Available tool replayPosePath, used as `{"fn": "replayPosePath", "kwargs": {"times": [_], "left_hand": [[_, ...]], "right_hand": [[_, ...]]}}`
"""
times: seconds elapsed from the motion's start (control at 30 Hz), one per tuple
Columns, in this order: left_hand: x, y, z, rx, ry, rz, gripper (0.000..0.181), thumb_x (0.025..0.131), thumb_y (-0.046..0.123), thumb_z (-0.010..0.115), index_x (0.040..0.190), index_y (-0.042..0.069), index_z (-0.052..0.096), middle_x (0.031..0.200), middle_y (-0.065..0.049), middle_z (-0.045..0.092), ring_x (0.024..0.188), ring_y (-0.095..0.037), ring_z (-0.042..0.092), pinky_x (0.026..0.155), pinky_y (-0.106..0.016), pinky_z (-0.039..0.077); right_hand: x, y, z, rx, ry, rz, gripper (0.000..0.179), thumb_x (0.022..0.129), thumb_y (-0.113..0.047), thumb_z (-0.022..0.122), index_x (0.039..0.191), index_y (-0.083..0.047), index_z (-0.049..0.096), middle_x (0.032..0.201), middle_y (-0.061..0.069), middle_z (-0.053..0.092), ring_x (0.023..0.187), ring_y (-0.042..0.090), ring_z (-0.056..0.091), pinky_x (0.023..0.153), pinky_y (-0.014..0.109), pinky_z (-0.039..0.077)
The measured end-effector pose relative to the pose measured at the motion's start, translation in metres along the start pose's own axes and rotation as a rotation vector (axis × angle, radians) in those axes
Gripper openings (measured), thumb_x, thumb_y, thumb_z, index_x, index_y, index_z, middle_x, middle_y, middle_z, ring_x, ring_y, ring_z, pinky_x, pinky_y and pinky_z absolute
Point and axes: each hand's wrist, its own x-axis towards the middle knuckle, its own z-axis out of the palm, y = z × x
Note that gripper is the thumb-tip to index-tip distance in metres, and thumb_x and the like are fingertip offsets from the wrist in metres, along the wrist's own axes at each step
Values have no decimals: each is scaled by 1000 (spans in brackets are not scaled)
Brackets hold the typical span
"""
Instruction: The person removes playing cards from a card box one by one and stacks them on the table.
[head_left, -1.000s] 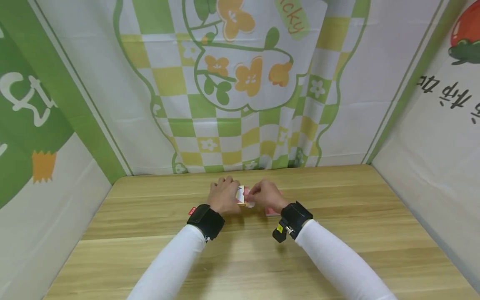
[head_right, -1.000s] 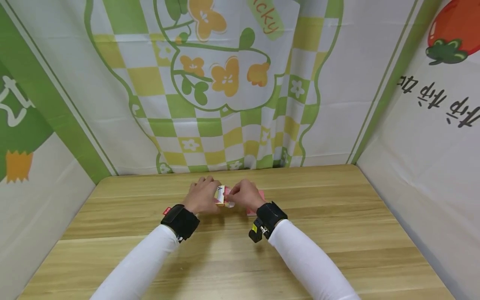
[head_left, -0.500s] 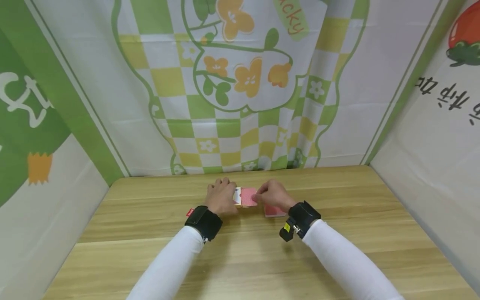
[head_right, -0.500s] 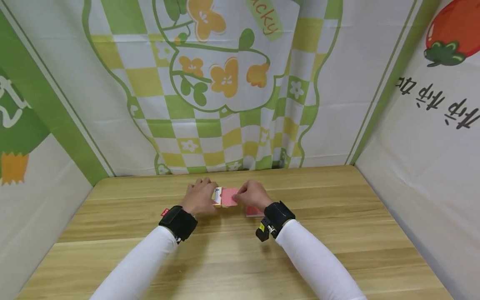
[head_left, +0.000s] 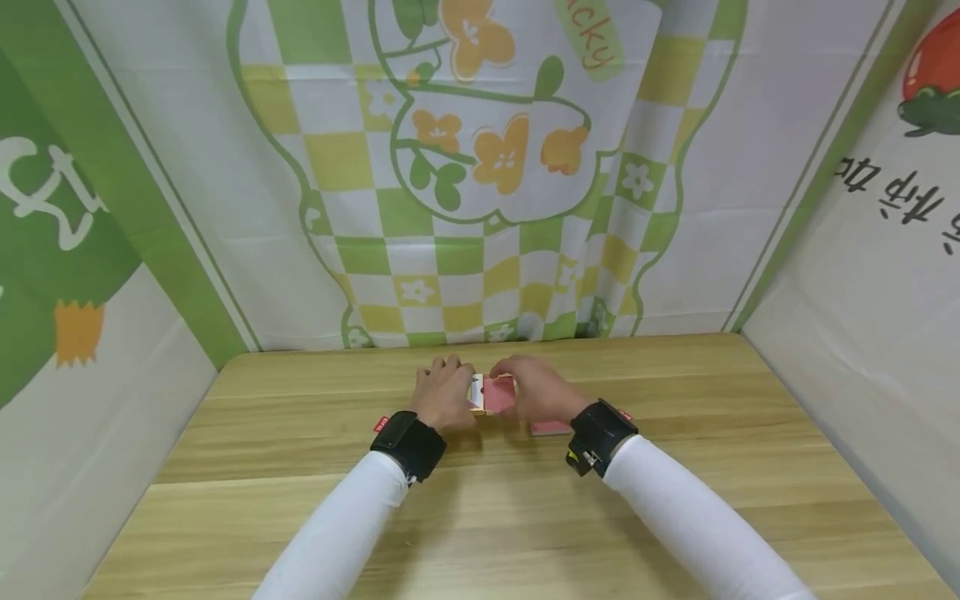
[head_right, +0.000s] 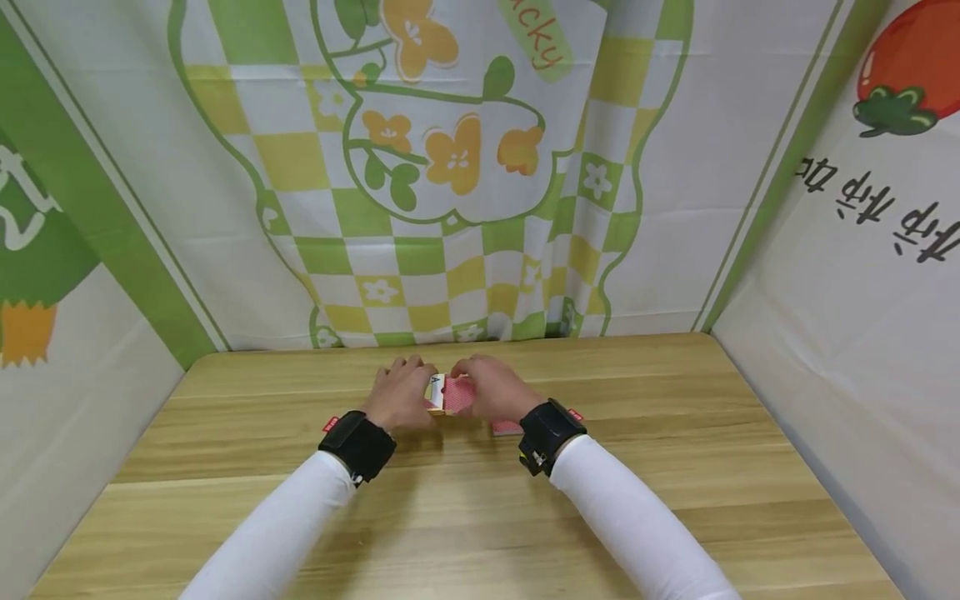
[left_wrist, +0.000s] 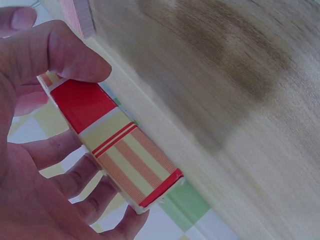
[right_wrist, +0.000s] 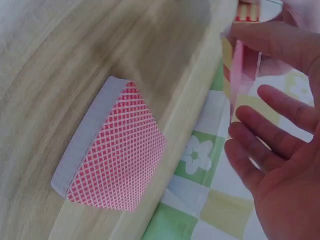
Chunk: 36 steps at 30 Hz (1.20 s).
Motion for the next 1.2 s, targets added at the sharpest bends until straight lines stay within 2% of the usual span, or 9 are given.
{"fn": "replayPosePath", "kwargs": {"times": [0.13,0.3,0.47,0.67,0.83,1.2], "left_hand": [[0,-1,-1,1,-3,18,54,63,22,92,108,8,67,111,-13,58,109,-37,51,94,-61,39],[-1,0,-2,-1,2,24,49,62,20,89,104,9,66,109,-11,57,107,-36,51,93,-60,39],[-2,1,-7,10,1,16,49,63,20,87,106,9,67,111,-11,58,108,-35,51,94,-59,39],[-4,0,-11,9,0,17,51,65,19,86,111,9,67,114,-11,57,109,-35,51,94,-59,39],[-7,-2,-11,5,-11,11,56,66,21,88,116,7,68,114,-12,57,109,-35,51,95,-60,39],[-11,-4,-11,1,-14,2,57,64,20,88,116,9,67,114,-11,58,108,-33,52,93,-58,40]], "right_hand": [[3,-1,5,-30,-5,-49,56,70,-16,92,118,-1,66,111,11,68,103,27,63,88,40,51],[5,-4,5,-22,-13,-27,56,69,-13,92,118,-2,67,107,9,67,95,24,60,82,38,51],[7,-5,4,-28,-27,-18,53,71,-15,92,117,-6,68,107,7,67,97,23,60,84,39,51],[9,-6,2,-43,-50,-59,49,75,-21,90,117,-6,70,114,7,68,107,25,61,93,41,49],[9,-8,2,-28,-92,-55,48,75,-20,90,118,-7,72,118,8,67,115,27,60,98,43,47],[10,-12,0,-58,-142,-50,49,76,-20,90,120,-10,72,113,4,67,106,23,60,91,40,49]]}}
